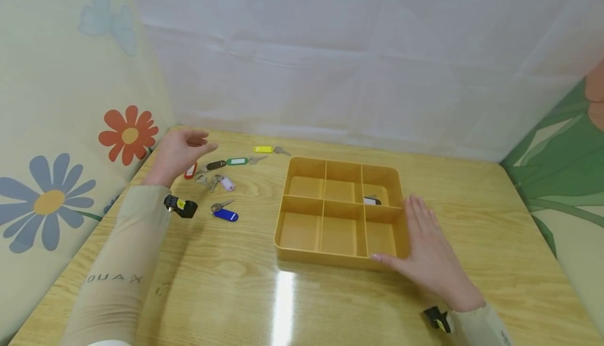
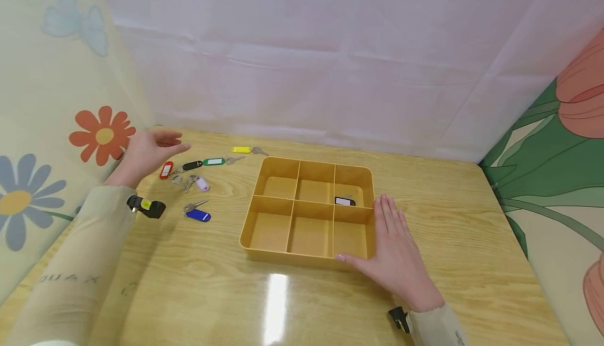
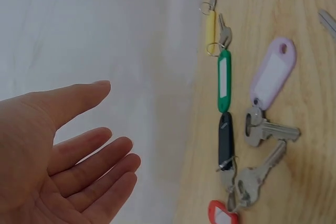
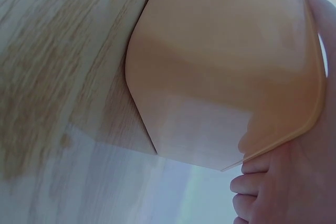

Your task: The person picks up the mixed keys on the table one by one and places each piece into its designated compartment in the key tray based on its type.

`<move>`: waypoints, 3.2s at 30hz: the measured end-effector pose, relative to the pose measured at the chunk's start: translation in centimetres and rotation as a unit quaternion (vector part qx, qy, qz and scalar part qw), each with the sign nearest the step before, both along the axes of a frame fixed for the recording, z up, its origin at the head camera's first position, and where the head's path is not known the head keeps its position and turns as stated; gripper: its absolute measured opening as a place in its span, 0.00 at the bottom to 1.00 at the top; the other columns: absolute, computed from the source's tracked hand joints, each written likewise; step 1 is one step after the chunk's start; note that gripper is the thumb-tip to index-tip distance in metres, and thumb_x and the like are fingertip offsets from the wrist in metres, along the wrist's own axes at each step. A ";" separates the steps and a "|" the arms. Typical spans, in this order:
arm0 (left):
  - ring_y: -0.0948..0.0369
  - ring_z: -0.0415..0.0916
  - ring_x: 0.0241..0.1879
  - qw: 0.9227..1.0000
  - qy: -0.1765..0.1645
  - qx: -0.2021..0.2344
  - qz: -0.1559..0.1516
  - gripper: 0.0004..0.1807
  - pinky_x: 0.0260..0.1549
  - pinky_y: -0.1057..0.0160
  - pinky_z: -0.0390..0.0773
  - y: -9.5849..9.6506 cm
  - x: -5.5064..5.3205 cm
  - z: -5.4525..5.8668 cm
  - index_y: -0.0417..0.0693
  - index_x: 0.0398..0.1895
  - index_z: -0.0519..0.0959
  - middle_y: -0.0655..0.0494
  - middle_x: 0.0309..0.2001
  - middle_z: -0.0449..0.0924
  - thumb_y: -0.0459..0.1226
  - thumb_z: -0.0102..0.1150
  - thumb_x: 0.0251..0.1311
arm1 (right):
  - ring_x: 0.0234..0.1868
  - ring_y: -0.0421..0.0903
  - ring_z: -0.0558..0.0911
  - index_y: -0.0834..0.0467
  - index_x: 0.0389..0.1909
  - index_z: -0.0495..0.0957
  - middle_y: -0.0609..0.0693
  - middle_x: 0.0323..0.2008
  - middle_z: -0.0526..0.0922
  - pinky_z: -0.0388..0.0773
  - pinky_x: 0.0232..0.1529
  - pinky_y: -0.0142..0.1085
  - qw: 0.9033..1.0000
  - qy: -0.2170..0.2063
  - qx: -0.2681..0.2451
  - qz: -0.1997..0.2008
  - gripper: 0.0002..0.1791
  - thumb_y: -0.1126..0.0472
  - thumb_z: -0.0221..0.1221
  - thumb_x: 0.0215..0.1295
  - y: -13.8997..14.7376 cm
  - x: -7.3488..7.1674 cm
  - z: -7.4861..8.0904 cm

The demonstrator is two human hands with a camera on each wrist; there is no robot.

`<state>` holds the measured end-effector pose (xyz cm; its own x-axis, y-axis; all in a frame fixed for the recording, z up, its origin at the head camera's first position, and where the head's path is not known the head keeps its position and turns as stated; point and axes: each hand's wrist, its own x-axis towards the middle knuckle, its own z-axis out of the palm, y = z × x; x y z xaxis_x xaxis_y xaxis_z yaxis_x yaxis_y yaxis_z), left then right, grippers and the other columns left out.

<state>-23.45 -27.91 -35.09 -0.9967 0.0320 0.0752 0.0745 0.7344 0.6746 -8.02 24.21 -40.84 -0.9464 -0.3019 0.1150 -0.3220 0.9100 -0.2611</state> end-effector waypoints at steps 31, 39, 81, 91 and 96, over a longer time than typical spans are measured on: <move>0.37 0.74 0.56 0.994 -0.105 -0.038 -0.001 0.32 0.50 0.42 0.78 -1.2 -0.4 -4.9 0.27 0.67 0.71 0.28 0.58 0.75 0.45 0.60 0.71 | 0.79 0.61 0.39 0.64 0.80 0.32 0.61 0.80 0.32 0.33 0.77 0.49 1.000 -0.001 -0.006 0.000 0.72 0.22 0.60 0.56 0.2 0.1 0.0; 0.45 0.79 0.46 0.993 -0.104 -0.054 -0.008 0.23 0.39 0.56 0.80 -0.6 -0.4 -5.2 0.28 0.61 0.76 0.32 0.52 0.80 0.33 0.64 0.66 | 0.79 0.60 0.38 0.64 0.80 0.32 0.60 0.80 0.31 0.35 0.77 0.50 1.000 -0.010 -0.004 -0.003 0.72 0.22 0.60 0.56 0.2 0.1 0.2; 0.52 0.78 0.31 0.998 -0.053 -0.040 -0.011 0.14 0.26 0.59 0.80 0.7 0.0 -5.5 0.35 0.52 0.84 0.37 0.46 0.84 0.36 0.61 0.72 | 0.79 0.60 0.38 0.67 0.80 0.34 0.60 0.80 0.30 0.32 0.77 0.48 1.000 -0.002 -0.005 0.000 0.72 0.22 0.60 0.57 0.4 0.2 0.2; 0.50 0.80 0.35 0.998 -0.055 -0.007 0.006 0.15 0.28 0.60 0.81 0.6 0.4 -5.2 0.36 0.54 0.83 0.37 0.48 0.84 0.38 0.61 0.72 | 0.79 0.61 0.38 0.62 0.80 0.30 0.59 0.80 0.29 0.31 0.76 0.47 1.000 -0.002 -0.004 0.002 0.72 0.22 0.59 0.57 0.5 0.1 -0.1; 0.50 0.81 0.36 0.999 -0.045 -0.008 0.009 0.14 0.28 0.61 0.80 0.8 0.5 -5.1 0.36 0.52 0.84 0.38 0.47 0.84 0.37 0.62 0.71 | 0.79 0.63 0.40 0.63 0.80 0.30 0.59 0.80 0.30 0.31 0.76 0.47 1.000 0.001 -0.003 0.004 0.72 0.22 0.60 0.57 0.5 0.1 -0.1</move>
<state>-22.90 -27.16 -40.21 -0.9998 0.0150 -0.0146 0.0015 0.7462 0.6657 -7.94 24.69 -40.94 -0.9437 -0.3085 0.1193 -0.3297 0.9057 -0.2663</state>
